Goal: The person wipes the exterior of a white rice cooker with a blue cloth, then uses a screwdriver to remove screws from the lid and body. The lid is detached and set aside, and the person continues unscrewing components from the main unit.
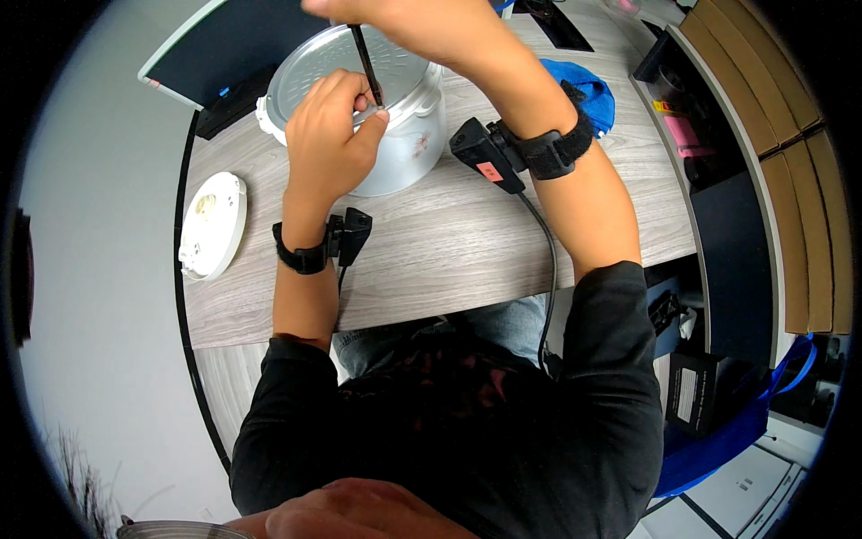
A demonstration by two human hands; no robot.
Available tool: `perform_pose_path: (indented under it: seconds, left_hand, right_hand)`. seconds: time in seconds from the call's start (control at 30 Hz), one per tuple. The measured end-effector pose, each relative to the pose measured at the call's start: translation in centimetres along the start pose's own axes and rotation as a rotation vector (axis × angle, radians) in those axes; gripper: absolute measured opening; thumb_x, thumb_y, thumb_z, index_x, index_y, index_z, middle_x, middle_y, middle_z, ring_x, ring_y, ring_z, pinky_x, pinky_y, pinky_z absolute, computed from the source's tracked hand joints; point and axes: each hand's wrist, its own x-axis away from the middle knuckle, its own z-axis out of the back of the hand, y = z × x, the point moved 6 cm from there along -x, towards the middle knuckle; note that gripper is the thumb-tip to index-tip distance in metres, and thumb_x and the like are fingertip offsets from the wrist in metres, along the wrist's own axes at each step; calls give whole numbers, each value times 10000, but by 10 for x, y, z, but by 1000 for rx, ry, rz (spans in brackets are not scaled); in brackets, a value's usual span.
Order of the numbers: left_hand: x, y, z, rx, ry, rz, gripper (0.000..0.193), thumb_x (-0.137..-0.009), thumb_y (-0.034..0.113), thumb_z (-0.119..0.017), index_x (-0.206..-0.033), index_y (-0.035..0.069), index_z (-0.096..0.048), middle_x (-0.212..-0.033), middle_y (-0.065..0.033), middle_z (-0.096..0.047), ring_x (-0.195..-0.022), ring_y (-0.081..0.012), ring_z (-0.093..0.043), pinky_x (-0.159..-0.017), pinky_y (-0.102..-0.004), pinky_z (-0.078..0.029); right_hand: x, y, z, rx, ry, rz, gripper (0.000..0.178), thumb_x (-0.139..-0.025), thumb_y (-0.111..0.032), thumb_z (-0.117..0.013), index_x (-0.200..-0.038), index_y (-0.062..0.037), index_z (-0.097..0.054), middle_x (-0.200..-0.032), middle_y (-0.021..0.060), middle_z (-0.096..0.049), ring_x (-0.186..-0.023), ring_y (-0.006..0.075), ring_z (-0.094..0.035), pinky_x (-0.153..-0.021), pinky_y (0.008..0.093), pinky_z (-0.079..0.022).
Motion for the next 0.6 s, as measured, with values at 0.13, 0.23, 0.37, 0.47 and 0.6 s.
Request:
perform_pose_path:
  seconds: [0.13, 0.23, 0.37, 0.47, 0.6]
  left_hand:
    - [0, 0, 1, -9, 6, -5, 145, -769, 118, -710, -865, 48, -627, -795, -50, -570, -794, -249, -575, -691, -370, -457]
    - [0, 0, 1, 11, 6, 2, 137, -768, 115, -708, -867, 53, -638, -790, -42, -563, -789, -239, -571, -690, -365, -455]
    - [-1, 0, 0, 22, -9, 21, 124, -769, 112, -706, -865, 59, -647, -786, -36, -556, -781, -231, -565, -688, -361, -454]
    - [0, 0, 1, 20, -4, 19, 124, -770, 112, -708, -865, 60, -648, -785, -35, -556, -776, -230, -563, -682, -359, -453]
    - [0, 0, 1, 26, -2, 24, 132, -768, 112, -714, -866, 57, -645, -786, -37, -557, -776, -232, -565, -678, -358, -452]
  right_hand:
    - [2, -5, -4, 264, 1, -13, 401, -863, -15, -767, -1221, 5, -588, -1011, -3, -621, -872, 67, -595, -768, 236, -530]
    - [2, 0, -3, -59, -50, 60, 395, -870, -41, -777, -1217, -2, -593, -1002, -12, -618, -864, 57, -588, -759, 229, -519]
    - [3, 5, -1, -144, -30, 7, 376, -878, -44, -772, -1210, -4, -601, -996, -13, -623, -859, 53, -585, -751, 227, -514]
    - [1, 7, 0, 71, -42, 21, 363, -887, -34, -759, -1212, -1, -601, -1000, -10, -626, -859, 55, -587, -751, 228, -515]
    - [2, 0, 0, 54, -32, 33, 359, -895, -57, -761, -1213, -6, -603, -990, -12, -614, -849, 57, -580, -742, 226, -509]
